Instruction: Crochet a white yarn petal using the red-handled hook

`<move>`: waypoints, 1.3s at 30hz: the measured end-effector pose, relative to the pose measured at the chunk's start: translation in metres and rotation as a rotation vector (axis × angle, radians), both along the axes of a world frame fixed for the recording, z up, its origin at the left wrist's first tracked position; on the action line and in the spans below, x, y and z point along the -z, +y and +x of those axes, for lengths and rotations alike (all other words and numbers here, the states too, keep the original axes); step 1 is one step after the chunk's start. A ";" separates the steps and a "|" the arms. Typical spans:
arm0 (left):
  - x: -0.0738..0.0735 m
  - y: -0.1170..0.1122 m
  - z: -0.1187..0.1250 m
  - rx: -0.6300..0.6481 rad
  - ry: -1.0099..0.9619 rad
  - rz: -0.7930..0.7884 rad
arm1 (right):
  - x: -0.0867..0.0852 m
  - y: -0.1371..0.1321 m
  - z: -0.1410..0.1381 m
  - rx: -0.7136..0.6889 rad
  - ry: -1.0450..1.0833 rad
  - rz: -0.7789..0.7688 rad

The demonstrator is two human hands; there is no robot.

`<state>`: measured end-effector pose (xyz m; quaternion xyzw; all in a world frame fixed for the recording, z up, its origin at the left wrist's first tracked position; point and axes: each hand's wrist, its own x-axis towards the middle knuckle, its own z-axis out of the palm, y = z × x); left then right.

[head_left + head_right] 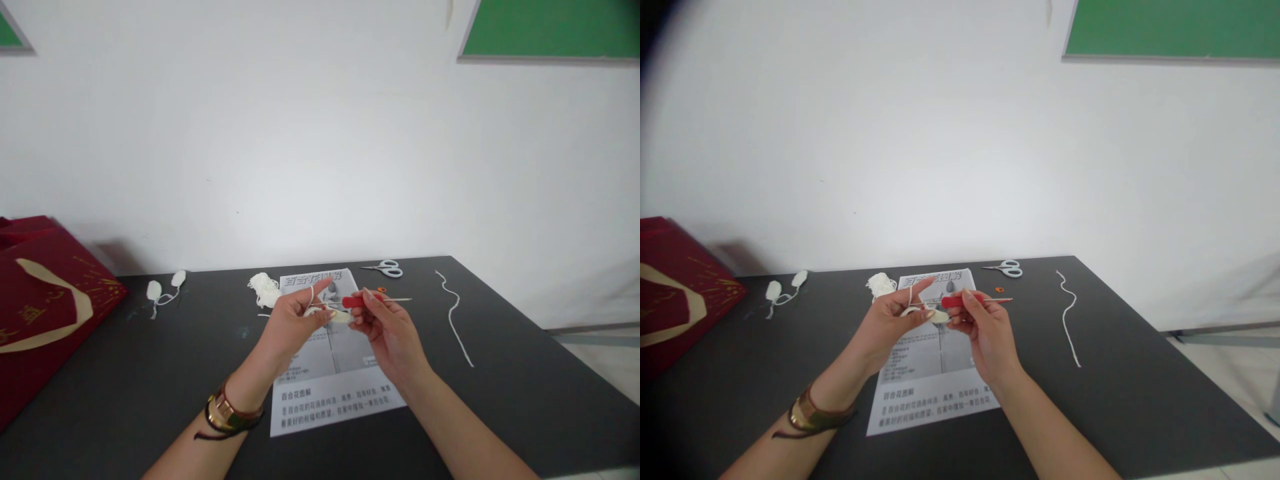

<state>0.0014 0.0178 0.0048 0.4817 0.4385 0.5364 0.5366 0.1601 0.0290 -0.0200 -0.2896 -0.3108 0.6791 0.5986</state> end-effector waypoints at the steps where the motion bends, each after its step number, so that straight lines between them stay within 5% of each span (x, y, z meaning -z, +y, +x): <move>1: 0.001 0.000 0.000 0.005 -0.033 -0.023 | 0.000 0.001 0.000 0.003 0.004 -0.003; 9: 0.012 -0.001 0.007 -0.113 0.015 0.070 | 0.000 -0.002 0.001 0.091 -0.101 0.109; 16: 0.019 -0.003 0.015 -0.170 -0.238 -0.063 | 0.007 -0.018 0.001 0.387 -0.761 0.729; 20: 0.009 -0.006 0.011 -0.047 -0.418 -0.133 | 0.010 -0.020 0.002 0.374 -0.828 1.099; 22: 0.004 -0.005 0.006 0.012 -0.447 -0.151 | 0.009 -0.017 0.003 0.334 -0.739 1.050; 29: -0.003 -0.004 -0.010 0.144 -0.257 -0.136 | 0.004 0.000 0.003 0.008 -0.086 0.315; 39: -0.014 -0.014 -0.016 0.282 -0.098 -0.165 | -0.001 0.003 0.008 -0.128 0.069 0.145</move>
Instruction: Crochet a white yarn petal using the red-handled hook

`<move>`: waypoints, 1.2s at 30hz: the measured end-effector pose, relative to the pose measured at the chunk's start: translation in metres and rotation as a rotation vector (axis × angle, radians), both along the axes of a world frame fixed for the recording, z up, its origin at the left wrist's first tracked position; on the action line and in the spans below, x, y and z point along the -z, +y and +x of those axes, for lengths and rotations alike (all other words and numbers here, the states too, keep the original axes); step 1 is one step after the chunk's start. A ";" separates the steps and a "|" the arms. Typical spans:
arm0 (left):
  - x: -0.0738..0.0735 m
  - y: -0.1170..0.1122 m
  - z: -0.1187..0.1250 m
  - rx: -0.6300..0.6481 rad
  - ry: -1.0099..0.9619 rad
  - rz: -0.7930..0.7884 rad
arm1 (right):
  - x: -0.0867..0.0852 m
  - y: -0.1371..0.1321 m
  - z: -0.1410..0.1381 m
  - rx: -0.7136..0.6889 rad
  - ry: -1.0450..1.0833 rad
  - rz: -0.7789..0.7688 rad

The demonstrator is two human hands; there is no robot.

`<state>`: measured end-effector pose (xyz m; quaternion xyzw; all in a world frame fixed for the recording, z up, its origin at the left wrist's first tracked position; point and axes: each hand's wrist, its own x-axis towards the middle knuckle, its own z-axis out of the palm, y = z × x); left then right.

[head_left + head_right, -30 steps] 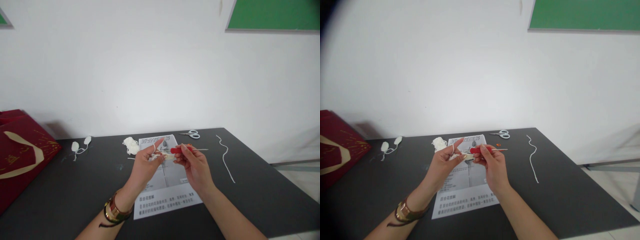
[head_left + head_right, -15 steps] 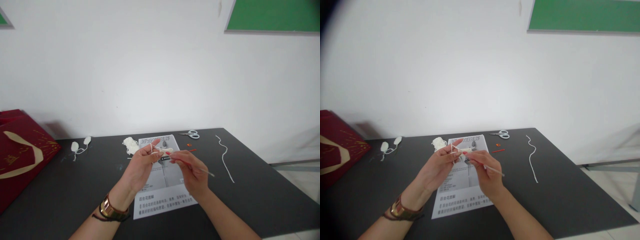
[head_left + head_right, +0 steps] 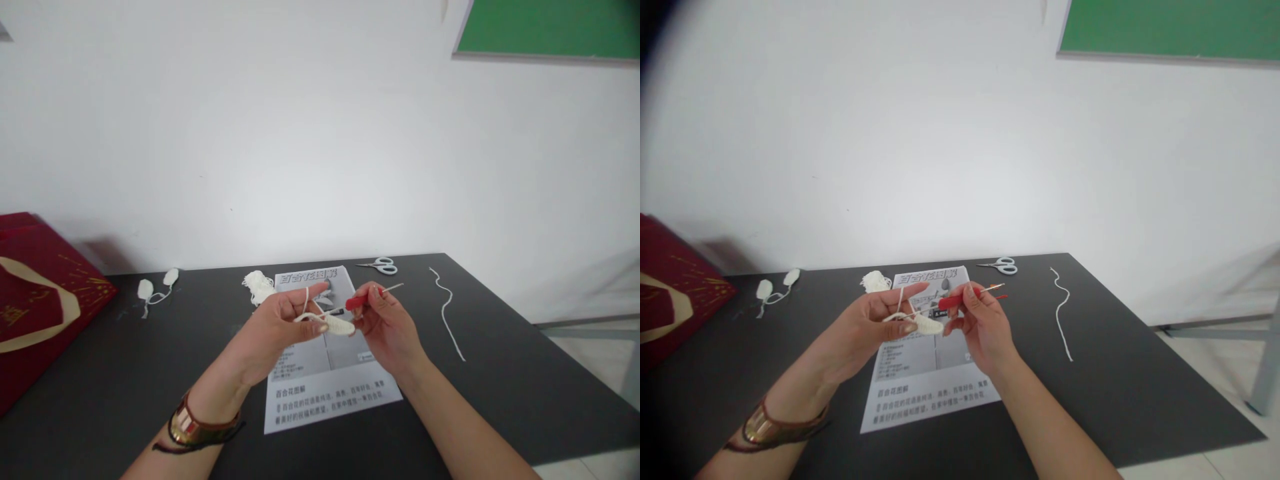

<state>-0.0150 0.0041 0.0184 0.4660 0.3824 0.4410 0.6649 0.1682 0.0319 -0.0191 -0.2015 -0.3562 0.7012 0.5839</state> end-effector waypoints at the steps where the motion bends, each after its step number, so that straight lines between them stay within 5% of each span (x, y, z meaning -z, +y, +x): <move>1: -0.001 0.000 0.000 0.014 0.007 -0.012 | 0.000 0.000 0.001 -0.007 0.003 0.008; 15: -0.002 -0.001 -0.004 0.114 0.136 -0.045 | -0.012 0.000 0.016 0.057 -0.128 0.242; 27: -0.003 0.000 -0.001 0.059 0.136 -0.096 | -0.010 -0.005 0.025 0.201 -0.370 0.503; 36: -0.002 0.000 0.001 0.015 0.150 -0.106 | -0.015 -0.011 0.026 0.246 -0.507 0.561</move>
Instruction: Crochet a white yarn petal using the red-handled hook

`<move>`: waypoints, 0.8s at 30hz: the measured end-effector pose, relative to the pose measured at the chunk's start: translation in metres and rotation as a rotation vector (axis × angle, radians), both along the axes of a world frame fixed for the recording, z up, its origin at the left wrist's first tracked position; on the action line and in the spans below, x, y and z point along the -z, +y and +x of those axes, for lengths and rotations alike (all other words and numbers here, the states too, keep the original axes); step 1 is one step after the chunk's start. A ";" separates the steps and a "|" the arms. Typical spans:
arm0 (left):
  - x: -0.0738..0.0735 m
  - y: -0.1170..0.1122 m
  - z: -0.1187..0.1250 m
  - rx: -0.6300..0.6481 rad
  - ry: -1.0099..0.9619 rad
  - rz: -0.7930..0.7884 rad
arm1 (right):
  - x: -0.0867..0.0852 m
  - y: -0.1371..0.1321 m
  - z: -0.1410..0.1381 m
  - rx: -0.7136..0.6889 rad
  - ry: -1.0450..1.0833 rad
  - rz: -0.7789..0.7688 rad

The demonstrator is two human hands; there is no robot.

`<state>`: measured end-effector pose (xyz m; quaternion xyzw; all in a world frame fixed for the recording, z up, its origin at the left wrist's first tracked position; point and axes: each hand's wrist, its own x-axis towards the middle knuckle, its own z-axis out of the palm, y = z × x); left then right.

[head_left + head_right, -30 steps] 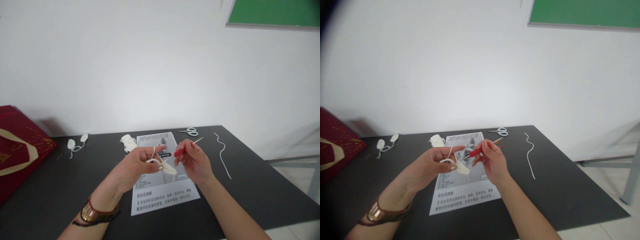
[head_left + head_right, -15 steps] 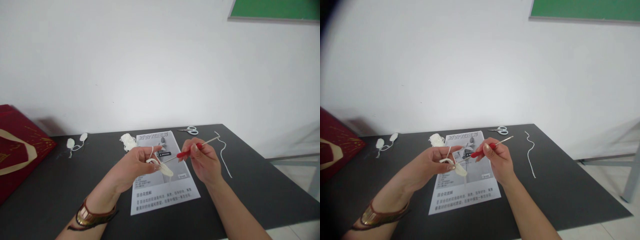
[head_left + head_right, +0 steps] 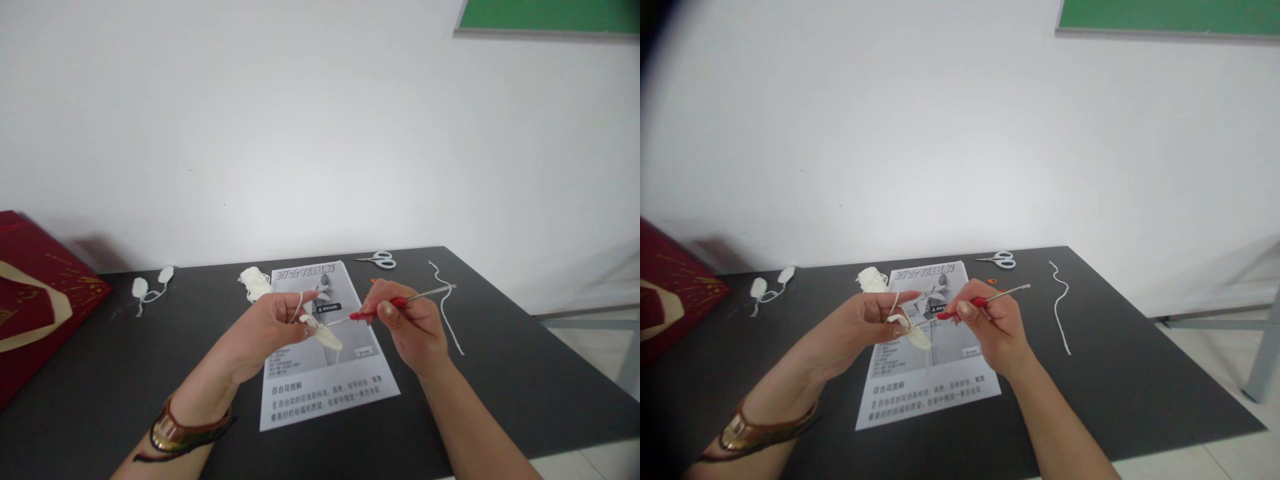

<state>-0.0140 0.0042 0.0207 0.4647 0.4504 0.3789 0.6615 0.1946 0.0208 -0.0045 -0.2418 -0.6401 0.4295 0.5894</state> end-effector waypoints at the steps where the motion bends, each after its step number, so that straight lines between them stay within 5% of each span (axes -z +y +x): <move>1: 0.000 0.000 0.000 -0.003 0.004 -0.002 | -0.001 -0.001 0.000 0.010 -0.014 0.003; 8: 0.002 0.001 -0.001 0.014 0.003 0.009 | 0.001 -0.001 0.000 0.006 0.012 -0.019; 17: -0.004 -0.005 -0.001 0.024 0.040 0.089 | 0.010 0.012 -0.018 -0.116 0.401 -0.436; 24: 0.000 -0.002 0.012 -0.203 0.022 0.179 | 0.018 0.010 -0.032 -0.154 0.581 -0.673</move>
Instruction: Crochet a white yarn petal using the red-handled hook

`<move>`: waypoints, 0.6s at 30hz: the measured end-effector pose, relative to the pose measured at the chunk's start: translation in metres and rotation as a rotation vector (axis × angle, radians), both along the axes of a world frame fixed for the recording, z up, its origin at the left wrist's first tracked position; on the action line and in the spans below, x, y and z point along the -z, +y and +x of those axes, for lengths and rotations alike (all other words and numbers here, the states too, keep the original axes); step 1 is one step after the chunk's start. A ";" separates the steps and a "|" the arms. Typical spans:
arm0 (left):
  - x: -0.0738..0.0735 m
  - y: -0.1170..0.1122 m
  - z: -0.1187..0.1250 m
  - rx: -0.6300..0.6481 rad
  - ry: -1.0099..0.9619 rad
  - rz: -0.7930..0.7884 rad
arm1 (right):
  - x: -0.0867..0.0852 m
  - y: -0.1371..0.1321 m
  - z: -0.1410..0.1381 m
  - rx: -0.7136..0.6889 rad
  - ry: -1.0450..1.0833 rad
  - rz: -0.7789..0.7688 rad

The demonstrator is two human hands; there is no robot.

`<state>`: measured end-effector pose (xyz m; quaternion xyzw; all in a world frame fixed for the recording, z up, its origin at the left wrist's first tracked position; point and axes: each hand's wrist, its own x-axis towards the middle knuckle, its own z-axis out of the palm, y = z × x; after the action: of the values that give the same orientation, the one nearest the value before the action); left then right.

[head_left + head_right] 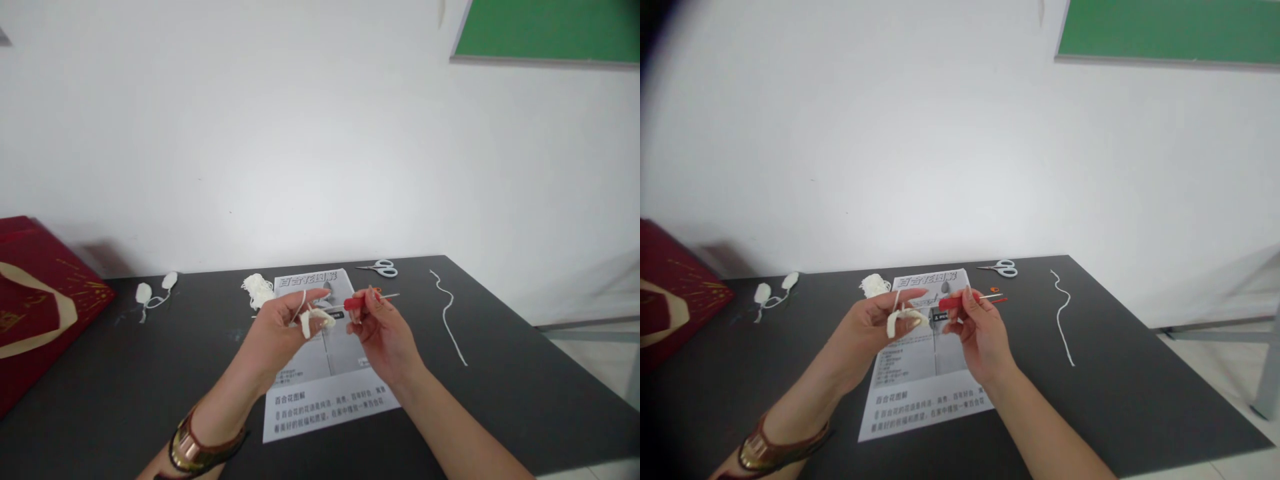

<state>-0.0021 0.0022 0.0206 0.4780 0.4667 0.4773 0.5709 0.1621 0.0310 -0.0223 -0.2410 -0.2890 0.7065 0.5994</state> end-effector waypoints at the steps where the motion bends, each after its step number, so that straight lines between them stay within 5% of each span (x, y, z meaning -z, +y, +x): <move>1: 0.002 0.001 0.003 -0.023 -0.022 -0.003 | 0.001 0.000 -0.001 -0.004 0.016 -0.024; 12: 0.016 0.003 0.024 -0.129 -0.330 -0.025 | 0.001 -0.006 -0.009 0.059 -0.009 -0.016; 18: 0.025 0.002 0.029 -0.168 -0.336 0.016 | 0.000 -0.011 -0.013 0.036 -0.140 0.002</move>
<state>0.0264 0.0044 -0.0048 0.3555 0.3993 0.5999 0.5953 0.1488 0.0203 -0.0219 -0.2945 -0.3265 0.6767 0.5905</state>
